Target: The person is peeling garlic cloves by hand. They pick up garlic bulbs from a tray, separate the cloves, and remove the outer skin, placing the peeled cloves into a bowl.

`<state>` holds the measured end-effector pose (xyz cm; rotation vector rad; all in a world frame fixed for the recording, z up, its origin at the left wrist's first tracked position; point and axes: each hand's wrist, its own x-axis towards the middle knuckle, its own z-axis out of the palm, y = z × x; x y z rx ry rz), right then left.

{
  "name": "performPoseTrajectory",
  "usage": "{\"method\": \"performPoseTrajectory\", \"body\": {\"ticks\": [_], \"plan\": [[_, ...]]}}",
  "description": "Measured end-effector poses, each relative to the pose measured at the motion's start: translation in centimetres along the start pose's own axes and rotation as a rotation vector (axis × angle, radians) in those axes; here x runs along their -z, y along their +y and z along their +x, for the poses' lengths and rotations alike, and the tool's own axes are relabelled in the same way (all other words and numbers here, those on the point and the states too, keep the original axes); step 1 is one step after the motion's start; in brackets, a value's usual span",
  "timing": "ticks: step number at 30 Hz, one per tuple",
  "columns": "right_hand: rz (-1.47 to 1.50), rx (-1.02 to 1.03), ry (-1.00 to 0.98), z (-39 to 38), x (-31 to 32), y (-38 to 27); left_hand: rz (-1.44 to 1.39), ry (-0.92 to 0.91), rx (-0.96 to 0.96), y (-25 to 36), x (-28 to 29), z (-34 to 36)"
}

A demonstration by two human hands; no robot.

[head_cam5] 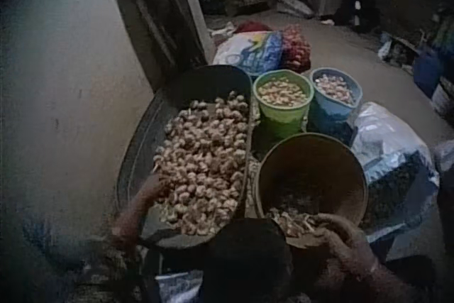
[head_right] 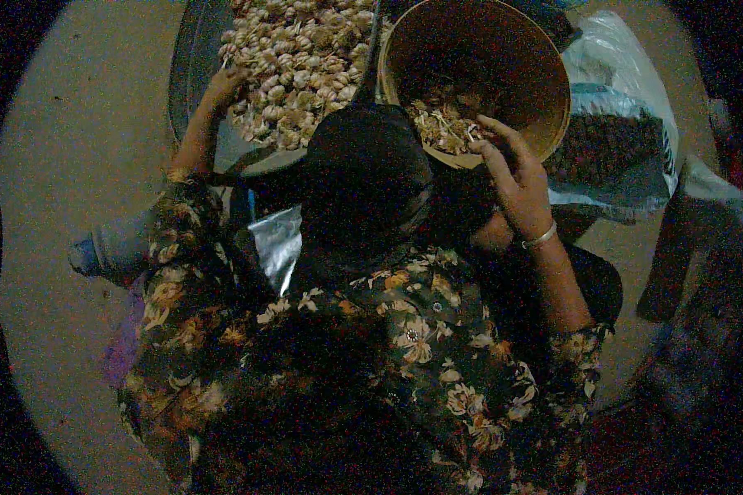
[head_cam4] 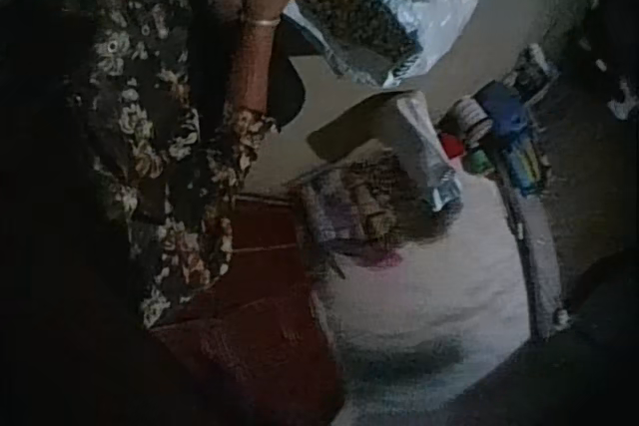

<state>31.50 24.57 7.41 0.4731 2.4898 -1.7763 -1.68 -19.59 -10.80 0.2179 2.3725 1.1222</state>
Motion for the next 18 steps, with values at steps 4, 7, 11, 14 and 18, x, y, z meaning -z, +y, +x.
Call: {"method": "performPoseTrajectory", "body": {"ticks": [4, 7, 11, 14, 18], "plan": [[-0.017, -0.002, 0.053, 0.4, 0.5, -0.8, 0.399, -0.019, -0.063, -8.1, -2.0, -0.7], [-0.041, -0.03, 0.106, 0.8, 0.3, -2.0, 0.792, 0.067, -0.21, -11.3, -3.2, 0.0], [-0.056, -0.024, 0.108, 0.7, 0.6, -2.5, 1.0, 0.129, -0.274, -16.8, -7.9, 0.0], [-0.057, -0.046, 0.15, 0.3, 0.9, -2.2, 0.946, 0.104, -0.282, -18.7, -10.6, 2.9], [-0.058, -0.038, 0.113, 0.9, 1.1, -2.7, 0.863, 0.121, -0.156, -19.5, -13.6, 3.6]]}}
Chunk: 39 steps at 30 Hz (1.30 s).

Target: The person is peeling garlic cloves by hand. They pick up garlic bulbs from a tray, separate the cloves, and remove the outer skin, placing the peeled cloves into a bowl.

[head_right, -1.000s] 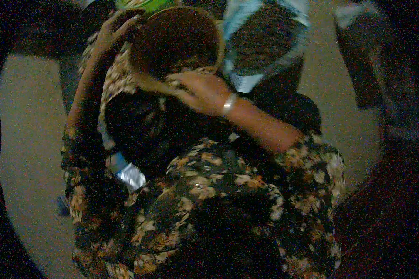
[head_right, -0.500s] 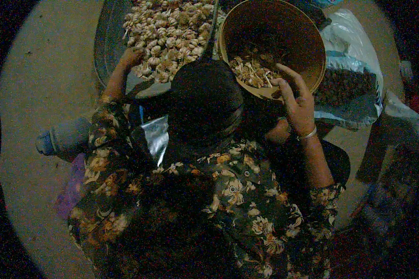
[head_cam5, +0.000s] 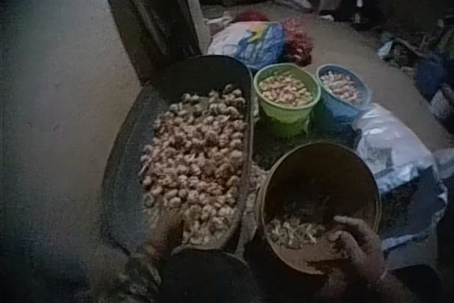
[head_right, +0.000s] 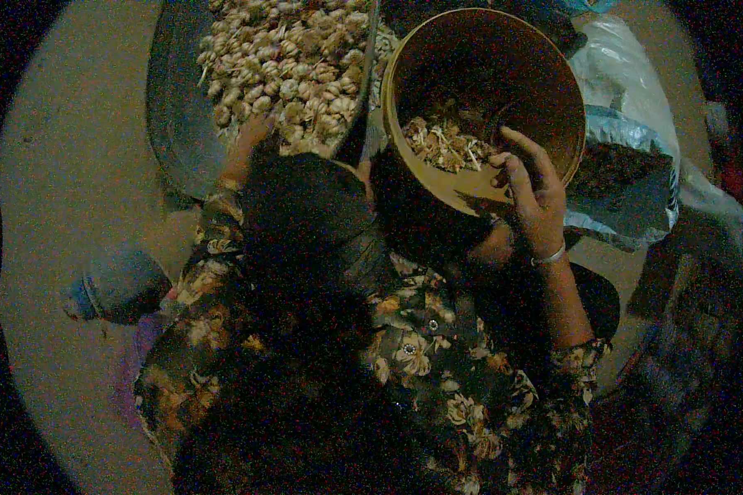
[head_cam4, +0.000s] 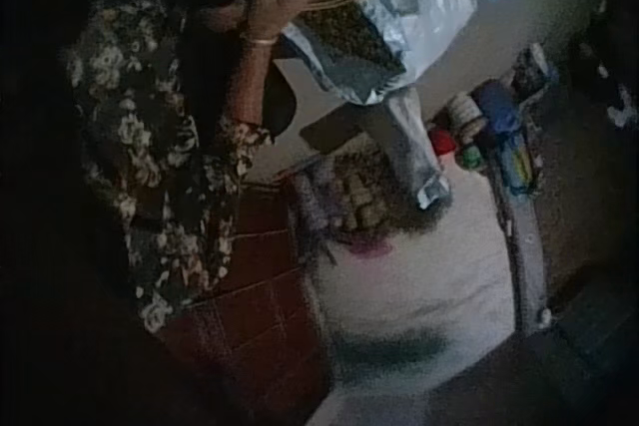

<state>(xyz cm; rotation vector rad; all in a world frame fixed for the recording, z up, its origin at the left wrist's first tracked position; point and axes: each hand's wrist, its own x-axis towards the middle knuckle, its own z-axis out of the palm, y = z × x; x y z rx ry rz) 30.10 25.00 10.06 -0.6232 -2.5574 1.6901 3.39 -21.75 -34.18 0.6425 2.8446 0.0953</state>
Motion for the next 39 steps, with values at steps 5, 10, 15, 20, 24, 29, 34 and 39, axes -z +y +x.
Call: {"method": "performPoseTrajectory", "body": {"ticks": [5, 10, 15, 20, 24, 29, 34, 39], "plan": [[0.066, -0.017, -0.026, 0.6, -0.1, 0.5, -0.169, -0.061, 0.28, 1.9, 1.5, -1.1], [0.081, -0.041, -0.031, 0.3, -0.1, 0.3, -1.005, 0.006, 0.784, 6.5, 12.6, -1.4], [0.205, 0.018, -0.022, 1.2, -0.4, -1.5, -1.809, -0.156, 0.263, 13.9, 26.2, -1.0], [0.474, 0.016, -0.101, 2.9, -0.5, 0.2, -1.935, -0.34, -0.39, 23.1, 36.4, -1.3], [0.61, -0.02, -0.124, 3.3, -0.4, 0.5, -1.26, -0.123, -0.847, 29.8, 41.3, -1.8], [0.858, 0.035, -0.198, 3.5, -0.7, 0.3, -1.231, -0.391, -0.974, 35.9, 44.5, -4.2], [0.976, 0.262, -0.03, 2.9, 0.5, 1.3, -1.526, -0.284, -0.719, 39.5, 44.1, -3.9], [0.839, 0.381, 0.123, 3.1, 1.4, 2.6, -1.205, 0.029, -0.684, 41.3, 42.1, -4.9]]}}
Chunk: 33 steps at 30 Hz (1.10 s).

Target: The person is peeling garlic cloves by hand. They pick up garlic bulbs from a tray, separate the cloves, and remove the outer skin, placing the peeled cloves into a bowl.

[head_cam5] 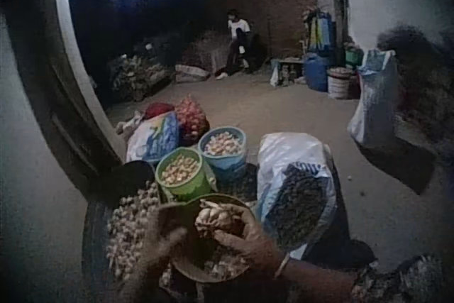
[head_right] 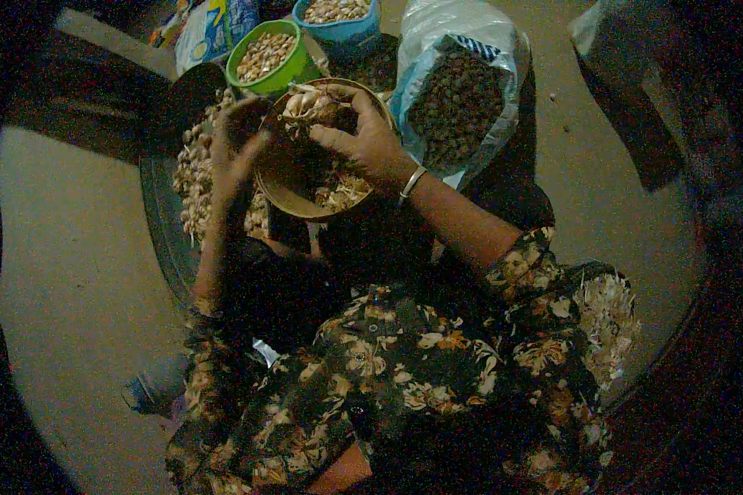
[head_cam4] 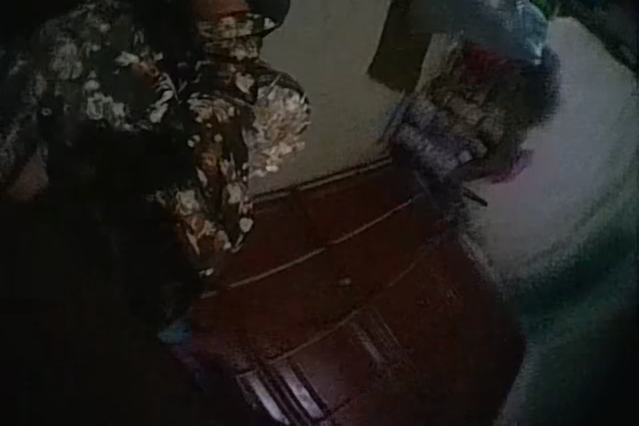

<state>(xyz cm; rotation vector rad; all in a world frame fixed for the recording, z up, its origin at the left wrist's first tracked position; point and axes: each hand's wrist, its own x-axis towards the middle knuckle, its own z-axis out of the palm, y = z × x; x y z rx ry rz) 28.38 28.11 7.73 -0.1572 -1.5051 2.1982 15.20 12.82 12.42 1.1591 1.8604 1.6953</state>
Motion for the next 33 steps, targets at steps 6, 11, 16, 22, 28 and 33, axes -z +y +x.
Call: {"method": "performPoseTrajectory", "body": {"ticks": [6, 11, 16, 22, 28, 33], "plan": [[-0.03, -0.069, 0.101, -0.5, -0.6, 0.0, 0.162, -0.112, -0.283, -1.8, -3.4, 0.9], [-0.28, 0.024, 0.256, 0.0, 1.3, -0.5, -0.058, -0.182, -0.128, -2.1, -3.2, 1.1], [-0.55, -0.03, 0.144, -0.8, -0.8, -4.0, -0.049, -0.19, -0.187, -2.7, -2.8, 0.5], [-0.746, 0.257, -0.019, -0.2, 0.2, -2.5, 0.079, -0.271, -0.242, -1.6, -1.9, 0.5], [-0.826, 0.248, -0.043, -0.5, -0.1, -2.9, 0.226, -0.248, -0.355, -1.5, -1.8, 0.4], [-0.816, 0.164, -0.033, -0.8, 0.5, -1.0, 0.367, -0.296, -0.373, -0.8, -2.3, 0.4]]}}
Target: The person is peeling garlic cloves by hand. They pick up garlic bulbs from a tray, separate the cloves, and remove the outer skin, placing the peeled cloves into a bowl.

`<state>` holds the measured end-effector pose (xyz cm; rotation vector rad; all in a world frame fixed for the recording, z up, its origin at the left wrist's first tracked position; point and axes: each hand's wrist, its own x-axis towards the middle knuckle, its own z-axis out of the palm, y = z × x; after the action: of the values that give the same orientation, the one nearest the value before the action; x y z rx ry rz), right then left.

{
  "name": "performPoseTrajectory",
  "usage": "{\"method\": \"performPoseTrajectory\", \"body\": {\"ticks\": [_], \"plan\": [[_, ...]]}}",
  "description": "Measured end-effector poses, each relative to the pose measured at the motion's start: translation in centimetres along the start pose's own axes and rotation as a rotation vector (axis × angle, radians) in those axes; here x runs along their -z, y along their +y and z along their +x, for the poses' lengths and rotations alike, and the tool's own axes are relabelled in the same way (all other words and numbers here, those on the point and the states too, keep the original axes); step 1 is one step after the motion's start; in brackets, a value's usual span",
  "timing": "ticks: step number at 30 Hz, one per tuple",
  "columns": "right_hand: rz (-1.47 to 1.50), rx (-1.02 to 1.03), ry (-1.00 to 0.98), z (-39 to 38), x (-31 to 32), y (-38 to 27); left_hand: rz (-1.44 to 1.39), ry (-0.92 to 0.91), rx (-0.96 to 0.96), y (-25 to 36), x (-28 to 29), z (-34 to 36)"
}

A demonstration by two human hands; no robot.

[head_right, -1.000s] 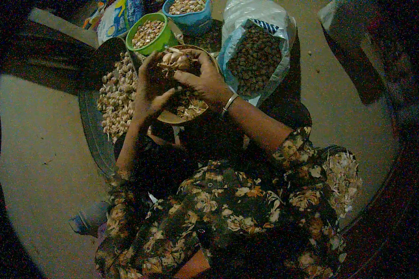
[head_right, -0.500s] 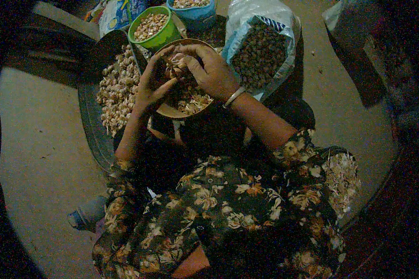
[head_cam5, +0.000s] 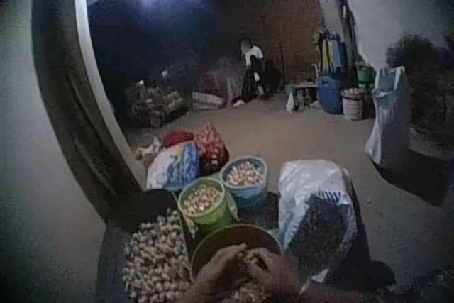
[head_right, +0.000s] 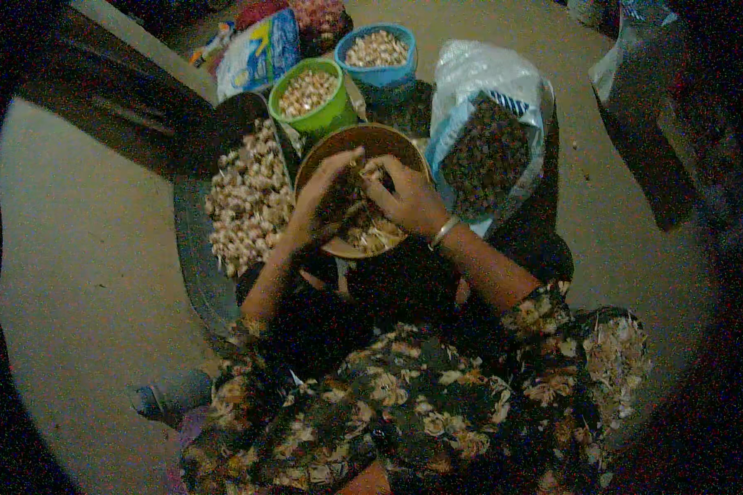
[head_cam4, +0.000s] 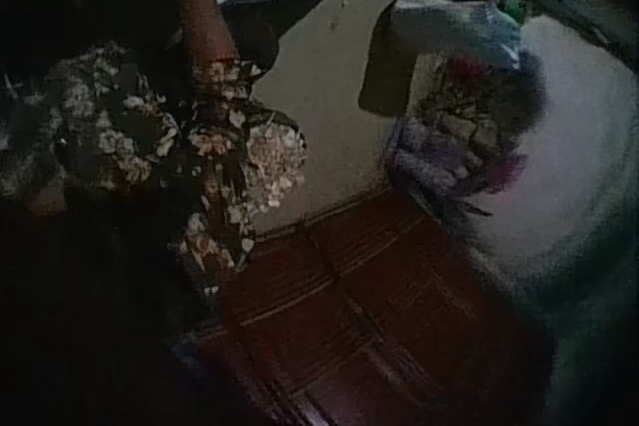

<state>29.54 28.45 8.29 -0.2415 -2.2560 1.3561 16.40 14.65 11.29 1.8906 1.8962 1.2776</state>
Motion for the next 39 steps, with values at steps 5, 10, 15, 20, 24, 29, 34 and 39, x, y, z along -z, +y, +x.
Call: {"method": "performPoseTrajectory", "body": {"ticks": [5, 10, 15, 20, 24, 29, 34, 39], "plan": [[0.206, -0.197, -0.091, -1.0, -1.0, 1.5, -0.008, -0.042, 0.07, -0.8, -2.0, -0.4], [0.224, -0.155, -0.105, -1.5, -1.0, 1.9, -0.072, -0.063, 0.072, 0.4, -1.4, -0.4], [0.299, -0.242, -0.139, -1.8, -0.1, 1.2, -0.152, -0.011, 0.106, 0.3, -1.2, -0.6], [0.81, -0.548, 0.079, -1.2, -1.2, 3.3, -0.331, 0.12, 0.435, -1.3, -1.7, -0.5], [0.81, -0.383, 0.038, -1.0, -1.2, 2.9, -0.444, 0.026, 0.493, -0.8, -3.0, -0.5], [0.909, -0.579, 0.068, -1.3, -0.2, 3.0, -0.389, 0.112, 0.441, -2.2, -3.2, -0.3], [1.079, -0.604, 0.21, -1.2, -0.3, 2.9, -0.645, 0.189, 0.703, -3.1, -2.0, -0.1], [1.051, -0.682, 0.133, -1.4, -0.6, 2.6, 0.263, 0.086, -0.043, 0.6, -4.0, 0.4]]}}
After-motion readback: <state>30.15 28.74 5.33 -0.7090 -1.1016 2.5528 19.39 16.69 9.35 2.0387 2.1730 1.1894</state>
